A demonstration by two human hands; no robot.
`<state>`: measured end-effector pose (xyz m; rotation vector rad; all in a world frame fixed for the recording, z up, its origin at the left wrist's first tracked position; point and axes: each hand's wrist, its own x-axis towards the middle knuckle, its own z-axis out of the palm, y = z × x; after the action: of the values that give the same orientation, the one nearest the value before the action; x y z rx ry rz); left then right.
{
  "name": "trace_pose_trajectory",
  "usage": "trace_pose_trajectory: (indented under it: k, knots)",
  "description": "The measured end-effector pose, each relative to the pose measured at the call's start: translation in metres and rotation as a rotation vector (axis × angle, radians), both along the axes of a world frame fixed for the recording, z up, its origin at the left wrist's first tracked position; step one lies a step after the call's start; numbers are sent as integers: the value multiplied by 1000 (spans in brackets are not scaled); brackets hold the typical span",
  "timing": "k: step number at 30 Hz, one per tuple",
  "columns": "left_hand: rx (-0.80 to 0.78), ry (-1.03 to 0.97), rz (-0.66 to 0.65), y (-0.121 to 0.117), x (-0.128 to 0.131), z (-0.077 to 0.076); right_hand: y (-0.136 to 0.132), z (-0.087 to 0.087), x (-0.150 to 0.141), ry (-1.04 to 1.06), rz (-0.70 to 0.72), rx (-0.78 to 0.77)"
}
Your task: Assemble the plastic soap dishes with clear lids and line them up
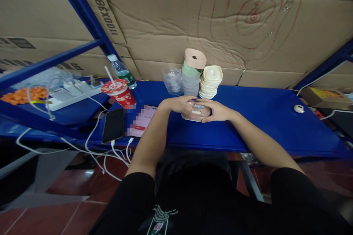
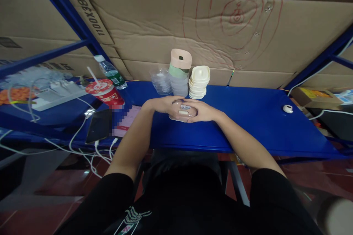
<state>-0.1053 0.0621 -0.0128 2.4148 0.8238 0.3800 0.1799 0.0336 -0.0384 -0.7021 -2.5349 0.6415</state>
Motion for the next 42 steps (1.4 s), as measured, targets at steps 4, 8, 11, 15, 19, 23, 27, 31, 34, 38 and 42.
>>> trace_pose_trajectory:
  k: [4,8,11,15,19,23,27,31,34,38,42]
  knots:
    - [33,17,24,0,2,-4,-6,-9,7,58,-48,2]
    - [10,36,90,-2,1,-5,-10,-11,11,136,-83,-14]
    - [-33,50,99,-2,0,-4,-9,-10,11,201,-104,-38]
    - [-37,25,76,0,-1,-6,-8,-10,11,214,-127,-59]
    - [5,-16,56,0,-3,-7,-6,-12,12,217,-140,-82]
    - [-37,4,44,-2,-3,-4,-7,-12,13,200,-196,-129]
    - [-51,33,83,-4,-5,1,-12,-8,10,149,-250,-102]
    - [-38,47,122,-6,-11,3,-15,0,10,83,-455,-45]
    - [-30,30,123,-8,-15,5,-13,1,13,43,-599,-41]
    - [-141,33,111,-11,-15,8,-4,-3,18,-5,-698,-34]
    - [-200,132,114,-11,-8,13,3,-5,22,-8,-769,-62]
